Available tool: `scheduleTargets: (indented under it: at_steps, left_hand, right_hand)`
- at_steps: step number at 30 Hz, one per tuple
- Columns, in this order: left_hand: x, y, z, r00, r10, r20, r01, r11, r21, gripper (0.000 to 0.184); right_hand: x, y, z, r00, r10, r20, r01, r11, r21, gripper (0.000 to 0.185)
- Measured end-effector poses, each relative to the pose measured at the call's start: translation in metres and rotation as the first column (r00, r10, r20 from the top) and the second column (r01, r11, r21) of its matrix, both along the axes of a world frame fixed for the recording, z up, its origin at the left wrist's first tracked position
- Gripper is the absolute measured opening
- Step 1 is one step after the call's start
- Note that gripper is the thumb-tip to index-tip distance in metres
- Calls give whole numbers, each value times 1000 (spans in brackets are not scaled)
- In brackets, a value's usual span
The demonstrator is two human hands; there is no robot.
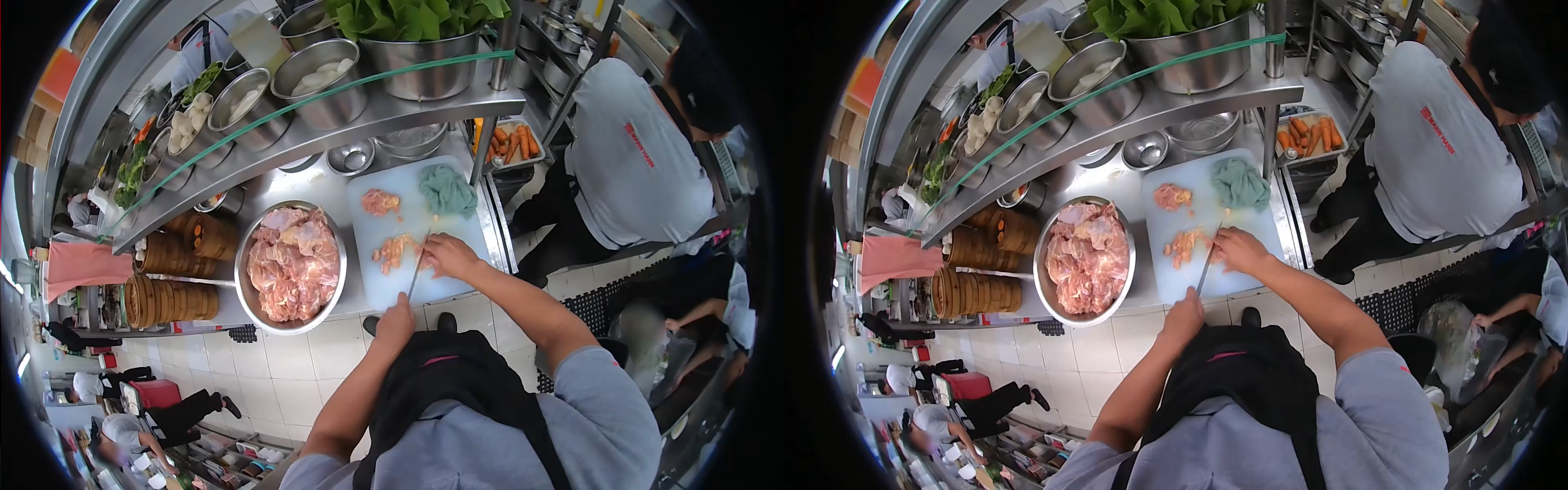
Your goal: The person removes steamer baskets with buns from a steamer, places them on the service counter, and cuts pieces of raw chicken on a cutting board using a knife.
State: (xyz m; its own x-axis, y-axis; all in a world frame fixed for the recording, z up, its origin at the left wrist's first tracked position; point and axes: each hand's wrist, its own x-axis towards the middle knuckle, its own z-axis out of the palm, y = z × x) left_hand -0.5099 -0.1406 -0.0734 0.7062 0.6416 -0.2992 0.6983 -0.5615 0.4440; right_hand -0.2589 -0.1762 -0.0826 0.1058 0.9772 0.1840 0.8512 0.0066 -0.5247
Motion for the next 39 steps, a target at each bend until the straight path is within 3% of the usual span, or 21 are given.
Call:
scheduleTargets:
  at_steps: [1,5,10,13,16,20,22,24,26,30,35,39]
  left_hand:
    - [12,5,-3,1000,6,2,-6,1000,1,26]
    - [21,13,-10,1000,-7,8,8,1000,-17,25]
    - [-42,-5,9,999,-20,-34,18,998,-58,24]
    - [-61,1,19,997,-45,-55,51,992,114,22]
    - [-53,13,34,999,-2,-50,9,991,130,20]
    - [-46,3,53,996,-63,-66,70,990,120,19]
    - [-39,-4,48,996,-65,-62,70,995,73,19]
    - [-31,-8,36,996,-70,-60,72,997,25,20]
    - [-18,-4,12,997,-45,69,49,997,-52,22]
    - [15,10,-17,994,-16,110,20,999,-38,23]
    - [-21,-5,-5,999,-13,41,16,998,-58,25]
    - [-61,-6,17,998,-38,-54,36,999,-36,25]
  right_hand:
    - [1,1,1,998,40,39,-37,997,-67,41]
    - [0,2,-12,999,12,33,-9,997,-74,52]
    - [-3,-2,-15,997,-71,-32,72,997,14,30]
    - [-3,-3,-5,988,-96,-121,91,995,-46,18]
    - [-4,-7,13,979,-126,-162,110,989,-102,14]
    - [-8,-9,8,979,-110,-169,108,994,-18,14]
    - [-8,-7,-1,992,-99,-79,98,995,-20,17]
    - [-5,-4,-10,995,-79,-68,78,997,-15,17]
    - [-3,-4,-12,996,-65,-60,65,998,-16,18]
    - [-1,0,-6,999,-9,-44,7,999,-53,17]
    - [-3,-6,-7,997,-59,-57,56,997,-52,17]
    - [-7,-10,-14,971,-152,-187,149,988,-30,15]
